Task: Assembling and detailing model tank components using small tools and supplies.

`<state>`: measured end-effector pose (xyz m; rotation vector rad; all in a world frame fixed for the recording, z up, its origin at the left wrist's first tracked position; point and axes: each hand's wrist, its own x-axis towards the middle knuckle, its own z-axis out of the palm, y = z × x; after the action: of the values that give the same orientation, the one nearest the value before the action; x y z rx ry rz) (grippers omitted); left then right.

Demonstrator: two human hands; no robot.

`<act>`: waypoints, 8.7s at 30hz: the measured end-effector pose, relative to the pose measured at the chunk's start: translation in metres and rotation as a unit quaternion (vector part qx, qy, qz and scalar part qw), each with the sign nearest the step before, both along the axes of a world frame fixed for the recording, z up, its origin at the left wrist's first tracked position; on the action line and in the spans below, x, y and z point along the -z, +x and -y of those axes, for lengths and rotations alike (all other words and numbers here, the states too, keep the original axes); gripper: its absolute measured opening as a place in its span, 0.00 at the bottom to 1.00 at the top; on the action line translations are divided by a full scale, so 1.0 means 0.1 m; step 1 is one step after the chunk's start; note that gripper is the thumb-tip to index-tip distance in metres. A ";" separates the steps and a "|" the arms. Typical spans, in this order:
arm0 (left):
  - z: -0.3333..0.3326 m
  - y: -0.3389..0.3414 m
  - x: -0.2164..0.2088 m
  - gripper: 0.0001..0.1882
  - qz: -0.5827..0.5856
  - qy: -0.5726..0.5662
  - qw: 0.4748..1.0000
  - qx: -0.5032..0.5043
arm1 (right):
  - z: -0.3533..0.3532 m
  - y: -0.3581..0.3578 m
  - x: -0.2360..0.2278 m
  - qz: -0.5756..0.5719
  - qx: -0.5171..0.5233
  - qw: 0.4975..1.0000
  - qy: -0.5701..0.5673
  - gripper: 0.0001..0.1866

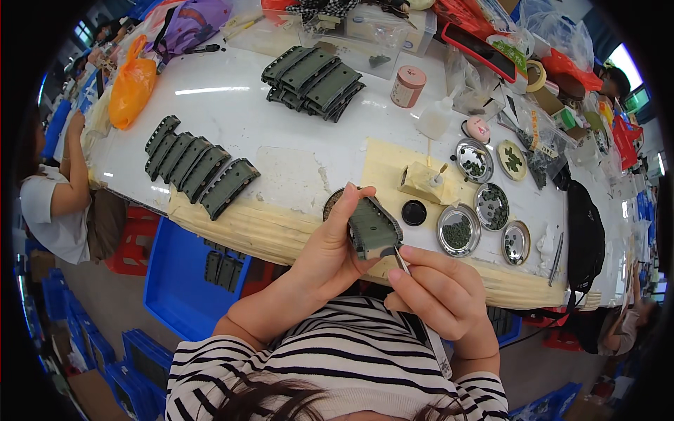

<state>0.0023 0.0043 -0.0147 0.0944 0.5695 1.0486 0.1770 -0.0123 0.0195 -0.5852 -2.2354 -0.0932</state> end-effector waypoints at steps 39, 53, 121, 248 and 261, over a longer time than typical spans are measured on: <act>-0.18 -0.02 0.18 0.34 0.027 0.247 0.968 -0.030 | 0.07 0.01 0.12 -0.155 -0.039 0.971 -0.176 0.24; -0.17 0.00 0.17 0.34 0.028 0.244 0.969 -0.035 | 0.06 0.00 0.16 -0.165 -0.027 0.973 -0.161 0.20; -0.15 -0.01 0.04 0.35 0.237 -0.026 0.971 0.027 | -0.25 -0.11 -0.22 -0.077 -0.037 0.993 -0.080 0.21; -0.05 -0.15 0.00 0.23 -0.119 0.083 0.988 -0.043 | -0.03 0.01 0.19 -0.252 0.036 0.938 -0.237 0.15; -0.05 -0.11 0.02 0.23 -0.092 0.073 0.992 -0.035 | -0.02 -0.10 0.26 -0.242 -0.027 0.918 -0.312 0.13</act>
<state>-0.0083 0.0089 -0.0163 0.3044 0.6651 1.1564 0.1668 -0.0105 -0.0062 -0.7775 -1.7621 0.7447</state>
